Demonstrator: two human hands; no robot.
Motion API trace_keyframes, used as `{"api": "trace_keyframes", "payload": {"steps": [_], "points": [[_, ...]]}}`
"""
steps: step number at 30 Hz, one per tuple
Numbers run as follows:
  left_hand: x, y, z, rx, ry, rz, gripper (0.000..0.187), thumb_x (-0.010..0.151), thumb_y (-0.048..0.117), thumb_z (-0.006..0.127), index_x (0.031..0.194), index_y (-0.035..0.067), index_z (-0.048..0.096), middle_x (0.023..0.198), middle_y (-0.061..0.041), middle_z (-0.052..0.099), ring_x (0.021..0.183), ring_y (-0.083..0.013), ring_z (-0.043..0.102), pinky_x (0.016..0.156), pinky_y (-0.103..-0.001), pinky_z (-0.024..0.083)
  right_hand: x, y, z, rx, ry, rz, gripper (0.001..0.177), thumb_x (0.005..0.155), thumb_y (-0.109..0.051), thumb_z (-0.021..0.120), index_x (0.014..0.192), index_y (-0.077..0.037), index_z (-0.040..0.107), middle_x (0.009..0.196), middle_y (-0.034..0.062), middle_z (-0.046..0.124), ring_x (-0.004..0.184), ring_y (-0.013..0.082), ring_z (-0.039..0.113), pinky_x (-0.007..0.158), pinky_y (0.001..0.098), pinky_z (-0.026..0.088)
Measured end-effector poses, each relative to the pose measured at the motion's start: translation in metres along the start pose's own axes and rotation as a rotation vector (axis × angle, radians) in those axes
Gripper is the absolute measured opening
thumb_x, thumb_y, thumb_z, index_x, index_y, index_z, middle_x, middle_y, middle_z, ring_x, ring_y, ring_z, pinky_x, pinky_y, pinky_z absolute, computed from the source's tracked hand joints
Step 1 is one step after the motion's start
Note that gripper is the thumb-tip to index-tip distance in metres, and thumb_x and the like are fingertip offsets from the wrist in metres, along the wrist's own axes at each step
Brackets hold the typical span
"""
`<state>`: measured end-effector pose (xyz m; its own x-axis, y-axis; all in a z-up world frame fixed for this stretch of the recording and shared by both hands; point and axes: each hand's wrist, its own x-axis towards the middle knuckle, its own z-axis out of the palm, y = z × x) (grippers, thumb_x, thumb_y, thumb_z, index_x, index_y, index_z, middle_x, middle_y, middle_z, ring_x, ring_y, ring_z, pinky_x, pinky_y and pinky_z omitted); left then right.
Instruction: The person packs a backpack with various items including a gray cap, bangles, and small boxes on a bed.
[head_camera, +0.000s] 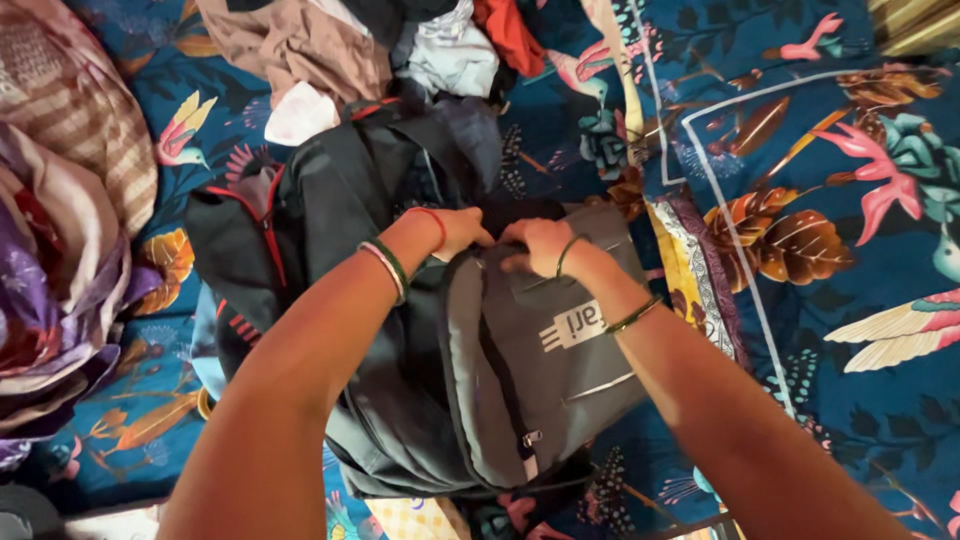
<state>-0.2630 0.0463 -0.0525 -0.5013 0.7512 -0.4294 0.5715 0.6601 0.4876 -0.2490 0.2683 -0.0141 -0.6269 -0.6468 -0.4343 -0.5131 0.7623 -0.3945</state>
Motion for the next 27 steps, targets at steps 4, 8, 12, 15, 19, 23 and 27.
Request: {"api": "trace_keyframes", "payload": {"steps": [4,8,12,15,19,23,27], "points": [[-0.012,-0.009,-0.003,-0.176,0.041,-0.010,0.033,0.087,0.021,0.075,0.120,0.019,0.075,0.103,-0.012,0.073,0.095,-0.0328,0.071,0.081,-0.043,0.056,-0.002,0.000,-0.008,0.112,0.016,0.053,0.049,0.079,-0.052,0.076,0.116,-0.021,0.074,0.121,0.0077,0.071,0.115,0.0304,0.064,0.094,0.0447,0.050],[-0.008,-0.007,-0.029,-0.288,-0.134,-0.229,0.033,0.083,0.021,0.073,0.116,0.023,0.077,0.098,-0.003,0.076,0.086,-0.0254,0.072,0.074,-0.040,0.060,-0.013,-0.001,-0.010,0.333,0.030,0.100,0.046,0.085,-0.057,0.069,0.109,-0.018,0.076,0.112,0.0057,0.075,0.108,0.0281,0.070,0.093,0.0423,0.053],[-0.002,-0.007,-0.048,-0.418,-0.275,-0.230,0.028,0.085,0.018,0.071,0.111,0.018,0.080,0.095,-0.009,0.077,0.086,-0.0260,0.070,0.072,-0.039,0.058,-0.015,-0.007,-0.009,0.242,0.067,0.035,0.047,0.087,-0.060,0.064,0.121,-0.029,0.075,0.106,0.0045,0.066,0.111,0.0284,0.061,0.095,0.0423,0.046],[-0.004,0.003,-0.047,-0.213,-0.176,-0.208,0.027,0.083,0.021,0.075,0.109,0.016,0.080,0.097,-0.009,0.078,0.089,-0.0282,0.072,0.075,-0.041,0.057,-0.003,-0.013,0.005,0.076,0.090,0.113,0.045,0.084,-0.064,0.067,0.110,-0.030,0.080,0.107,0.0010,0.065,0.115,0.0259,0.058,0.094,0.0451,0.044],[-0.008,0.011,-0.026,-0.090,-0.063,-0.125,0.031,0.081,0.020,0.070,0.111,0.020,0.079,0.099,-0.008,0.077,0.090,-0.0278,0.073,0.080,-0.041,0.056,-0.001,-0.003,0.026,0.152,0.193,0.087,0.042,0.083,-0.060,0.070,0.108,-0.028,0.081,0.107,-0.0023,0.067,0.115,0.0241,0.057,0.097,0.0465,0.041],[-0.016,0.004,-0.011,-0.228,0.045,-0.128,0.026,0.081,0.018,0.068,0.104,0.016,0.082,0.097,-0.008,0.079,0.091,-0.0273,0.074,0.082,-0.040,0.057,-0.001,0.005,0.039,0.192,0.254,0.063,0.038,0.084,-0.056,0.071,0.104,-0.026,0.081,0.108,-0.0048,0.068,0.114,0.0234,0.057,0.100,0.0453,0.040],[-0.022,0.008,-0.013,-0.159,0.187,-0.053,0.019,0.083,0.019,0.071,0.098,0.017,0.082,0.100,-0.009,0.074,0.097,-0.0288,0.071,0.084,-0.041,0.056,-0.004,0.008,0.038,0.228,0.275,0.047,0.035,0.085,-0.052,0.073,0.103,-0.024,0.081,0.108,-0.0048,0.068,0.113,0.0231,0.057,0.099,0.0423,0.042]]}}
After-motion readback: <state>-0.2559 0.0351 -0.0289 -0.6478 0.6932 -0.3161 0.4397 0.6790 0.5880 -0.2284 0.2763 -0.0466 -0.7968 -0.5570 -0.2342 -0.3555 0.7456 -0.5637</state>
